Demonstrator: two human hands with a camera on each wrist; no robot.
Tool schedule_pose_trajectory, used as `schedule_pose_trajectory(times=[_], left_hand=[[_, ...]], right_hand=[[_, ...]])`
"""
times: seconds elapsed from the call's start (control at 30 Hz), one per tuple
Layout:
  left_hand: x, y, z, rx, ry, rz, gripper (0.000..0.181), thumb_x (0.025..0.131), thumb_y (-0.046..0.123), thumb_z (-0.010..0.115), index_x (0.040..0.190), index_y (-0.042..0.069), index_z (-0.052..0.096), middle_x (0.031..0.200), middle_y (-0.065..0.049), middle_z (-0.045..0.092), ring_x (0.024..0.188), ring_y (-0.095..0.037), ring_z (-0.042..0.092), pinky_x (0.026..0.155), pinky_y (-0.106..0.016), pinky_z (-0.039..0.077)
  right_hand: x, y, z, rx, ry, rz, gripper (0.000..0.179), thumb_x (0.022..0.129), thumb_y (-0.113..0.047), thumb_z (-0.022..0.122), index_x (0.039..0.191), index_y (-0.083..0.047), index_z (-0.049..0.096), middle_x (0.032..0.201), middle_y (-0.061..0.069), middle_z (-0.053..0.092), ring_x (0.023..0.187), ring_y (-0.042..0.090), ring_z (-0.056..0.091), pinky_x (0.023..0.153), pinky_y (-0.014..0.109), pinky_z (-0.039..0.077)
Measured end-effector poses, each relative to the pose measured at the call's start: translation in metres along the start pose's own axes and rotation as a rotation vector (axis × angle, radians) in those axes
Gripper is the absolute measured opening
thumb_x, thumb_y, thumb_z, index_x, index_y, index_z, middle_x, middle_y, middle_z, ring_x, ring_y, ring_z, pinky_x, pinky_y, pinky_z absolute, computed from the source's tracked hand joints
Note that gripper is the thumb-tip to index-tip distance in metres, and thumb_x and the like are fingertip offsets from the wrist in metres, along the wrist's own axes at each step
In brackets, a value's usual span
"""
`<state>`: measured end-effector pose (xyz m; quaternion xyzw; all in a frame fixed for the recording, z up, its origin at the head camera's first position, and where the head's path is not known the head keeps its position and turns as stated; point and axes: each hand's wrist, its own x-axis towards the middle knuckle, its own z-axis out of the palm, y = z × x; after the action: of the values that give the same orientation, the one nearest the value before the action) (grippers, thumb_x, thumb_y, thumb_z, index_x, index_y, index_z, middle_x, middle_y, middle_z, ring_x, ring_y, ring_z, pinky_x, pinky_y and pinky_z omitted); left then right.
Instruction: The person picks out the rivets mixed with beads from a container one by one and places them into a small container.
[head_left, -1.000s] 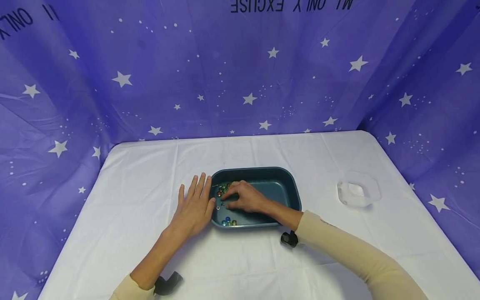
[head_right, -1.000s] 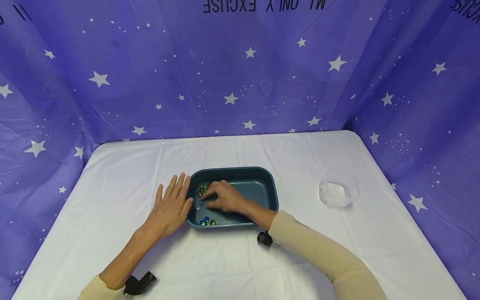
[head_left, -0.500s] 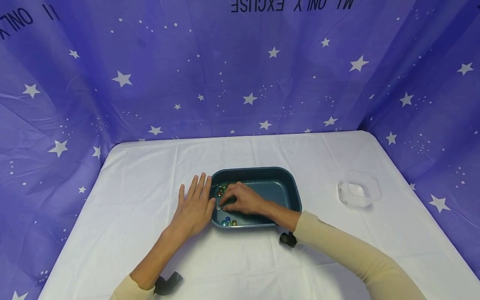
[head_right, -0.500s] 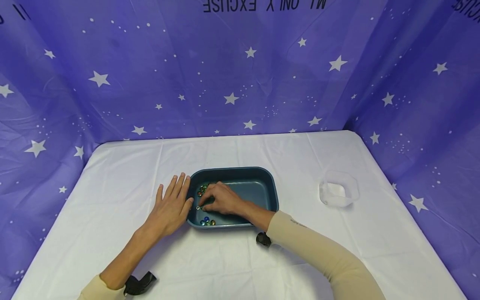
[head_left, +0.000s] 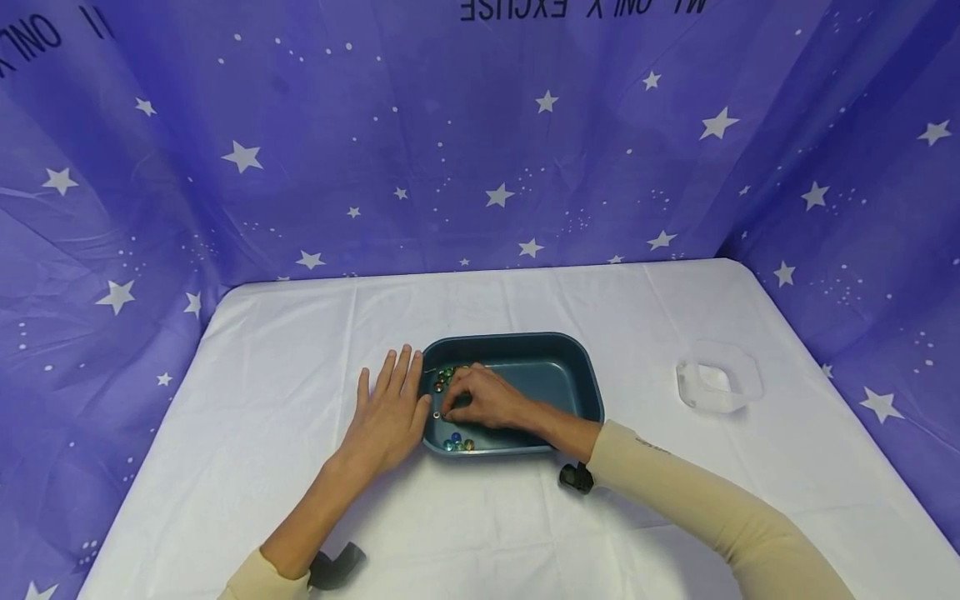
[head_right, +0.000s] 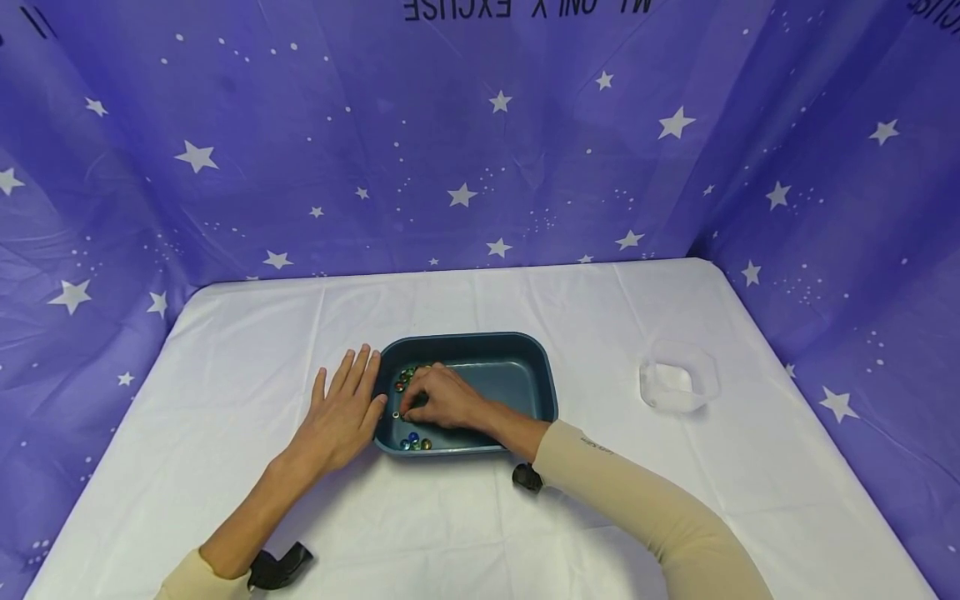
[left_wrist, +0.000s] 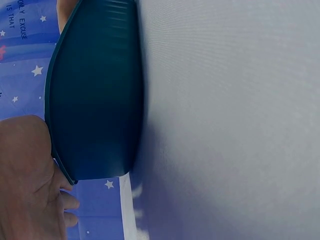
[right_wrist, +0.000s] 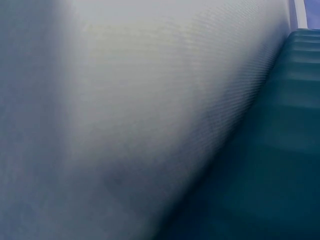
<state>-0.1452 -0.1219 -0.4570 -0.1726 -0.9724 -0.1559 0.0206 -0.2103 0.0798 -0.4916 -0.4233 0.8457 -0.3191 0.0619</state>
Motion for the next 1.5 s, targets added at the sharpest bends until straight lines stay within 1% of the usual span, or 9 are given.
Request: schedule_pose_trajectory(times=[0.13,0.3,0.47,0.63,0.77,0.97,1.1,1.3,1.5], left_hand=[[0.0009,-0.0005,0.0,0.003,-0.003,0.001,0.064,0.106,0.029,0.044,0.158,-0.001,0.021,0.163,-0.019,0.017,0.15,-0.037,0.011,0.113,-0.064,0.004],[0.0017,-0.001,0.0001,0.005,-0.002,0.002,0.064,0.106,0.028,0.044,0.158,-0.001,0.021,0.163,-0.019,0.017,0.15,-0.036,0.009,0.113,-0.065,0.004],[0.0018,-0.0012,-0.0003,0.001,-0.001,-0.002,0.064,0.106,0.028,0.044,0.158,0.0,0.021,0.163,-0.019,0.017,0.151,-0.035,0.009,0.113,-0.064,0.004],[0.0022,-0.0014,-0.0003,-0.013,0.001,-0.005,0.064,0.106,0.028,0.045,0.158,0.0,0.022,0.163,-0.019,0.017,0.15,-0.035,0.01,0.113,-0.064,0.003],[0.0022,-0.0017,0.0002,-0.005,0.002,-0.002,0.064,0.106,0.028,0.045,0.157,-0.001,0.022,0.163,-0.02,0.018,0.15,-0.036,0.012,0.113,-0.065,0.004],[0.0016,-0.0021,0.001,0.0,0.004,-0.001,0.063,0.105,0.029,0.045,0.157,-0.001,0.024,0.163,-0.019,0.018,0.15,-0.037,0.012,0.113,-0.065,0.005],[0.0012,-0.0022,0.0014,0.0,0.0,-0.005,0.063,0.105,0.029,0.045,0.157,0.0,0.023,0.163,-0.019,0.018,0.15,-0.037,0.012,0.113,-0.064,0.005],[0.0007,-0.0014,0.0008,0.004,-0.007,-0.009,0.063,0.105,0.029,0.045,0.157,0.0,0.023,0.163,-0.019,0.017,0.15,-0.037,0.011,0.113,-0.064,0.005],[0.0008,-0.0009,0.0007,-0.002,-0.002,-0.005,0.064,0.105,0.028,0.047,0.157,-0.001,0.024,0.163,-0.02,0.018,0.15,-0.037,0.012,0.113,-0.064,0.005]], right_hand=[[0.0008,0.0004,-0.0007,-0.008,-0.008,0.005,0.005,0.085,-0.016,0.08,0.09,-0.016,0.081,0.093,-0.007,0.068,0.092,0.008,0.058,0.084,0.029,0.04],[0.0016,0.0,-0.0017,-0.013,-0.027,0.033,0.013,0.082,-0.018,0.082,0.094,-0.017,0.081,0.096,-0.007,0.067,0.095,0.009,0.056,0.086,0.029,0.04],[0.0024,-0.0016,-0.0021,-0.017,-0.031,0.024,0.017,0.08,-0.021,0.083,0.096,-0.017,0.081,0.096,-0.007,0.066,0.095,0.008,0.056,0.085,0.029,0.039],[0.0029,-0.0011,-0.0009,-0.021,-0.019,0.004,0.014,0.081,-0.02,0.083,0.094,-0.017,0.081,0.094,-0.008,0.067,0.094,0.007,0.057,0.085,0.029,0.04],[0.0024,-0.0016,-0.0001,-0.041,-0.024,0.019,0.012,0.082,-0.02,0.083,0.093,-0.018,0.081,0.095,-0.007,0.066,0.093,0.009,0.056,0.085,0.029,0.04],[0.0028,-0.0025,0.0003,-0.072,-0.04,0.012,0.009,0.083,-0.017,0.079,0.093,-0.016,0.078,0.096,-0.004,0.066,0.095,0.011,0.059,0.09,0.028,0.045],[0.0027,-0.0038,-0.0015,-0.025,-0.031,0.033,0.009,0.085,-0.013,0.077,0.094,-0.014,0.077,0.094,-0.004,0.069,0.089,0.007,0.062,0.085,0.025,0.049],[0.0027,-0.0035,-0.004,0.139,0.016,0.083,0.009,0.088,-0.006,0.073,0.097,-0.006,0.075,0.085,-0.003,0.072,0.075,0.001,0.064,0.071,0.021,0.052],[0.0022,-0.0012,-0.0087,0.213,0.067,0.09,0.011,0.089,-0.003,0.073,0.099,-0.002,0.074,0.086,0.0,0.073,0.074,0.002,0.065,0.067,0.021,0.054]])
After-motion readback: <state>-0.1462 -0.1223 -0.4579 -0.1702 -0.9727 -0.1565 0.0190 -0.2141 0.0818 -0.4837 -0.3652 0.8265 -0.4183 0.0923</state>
